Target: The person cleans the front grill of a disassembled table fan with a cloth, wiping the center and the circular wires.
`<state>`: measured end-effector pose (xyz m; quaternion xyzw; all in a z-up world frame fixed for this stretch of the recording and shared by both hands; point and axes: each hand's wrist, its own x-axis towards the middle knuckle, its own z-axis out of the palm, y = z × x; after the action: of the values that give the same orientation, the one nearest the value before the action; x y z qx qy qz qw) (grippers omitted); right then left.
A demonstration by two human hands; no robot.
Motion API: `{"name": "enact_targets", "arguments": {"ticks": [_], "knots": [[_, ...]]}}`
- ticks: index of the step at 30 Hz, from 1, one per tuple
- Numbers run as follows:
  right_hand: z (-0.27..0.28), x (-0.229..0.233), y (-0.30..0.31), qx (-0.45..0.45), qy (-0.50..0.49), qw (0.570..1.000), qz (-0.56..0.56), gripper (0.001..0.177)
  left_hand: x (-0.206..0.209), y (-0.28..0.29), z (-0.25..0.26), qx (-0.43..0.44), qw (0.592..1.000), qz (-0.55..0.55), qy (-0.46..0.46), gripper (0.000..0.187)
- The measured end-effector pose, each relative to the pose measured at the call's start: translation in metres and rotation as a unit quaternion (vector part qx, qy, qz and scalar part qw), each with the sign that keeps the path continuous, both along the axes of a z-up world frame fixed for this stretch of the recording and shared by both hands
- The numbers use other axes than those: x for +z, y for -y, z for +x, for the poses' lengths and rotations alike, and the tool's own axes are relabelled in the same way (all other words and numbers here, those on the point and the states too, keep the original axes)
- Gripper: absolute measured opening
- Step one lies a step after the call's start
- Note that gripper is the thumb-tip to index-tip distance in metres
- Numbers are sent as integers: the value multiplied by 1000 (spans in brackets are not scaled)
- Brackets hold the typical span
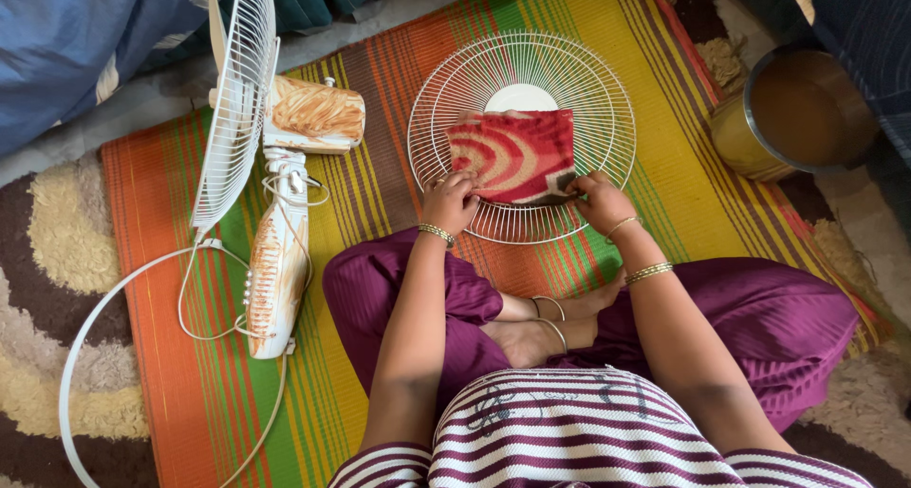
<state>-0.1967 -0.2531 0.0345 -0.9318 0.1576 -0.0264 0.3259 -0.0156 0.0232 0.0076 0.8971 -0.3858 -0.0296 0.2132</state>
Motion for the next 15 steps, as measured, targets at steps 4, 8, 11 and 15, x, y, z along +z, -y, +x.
{"name": "enact_targets", "arguments": {"ticks": [4,8,11,15], "knots": [[-2,3,17,52,-4,998,29,22,11,-8,1,-44,994,-72,70,19],[-10,15,36,140,-38,985,88,23,26,-18,3,-39,985,-8,-170,18],[-14,19,45,167,-48,971,163,23,32,-22,3,-4,950,-8,-311,20],[-1,4,37,13,16,975,221,24,25,-15,13,66,935,-55,-345,22]]}}
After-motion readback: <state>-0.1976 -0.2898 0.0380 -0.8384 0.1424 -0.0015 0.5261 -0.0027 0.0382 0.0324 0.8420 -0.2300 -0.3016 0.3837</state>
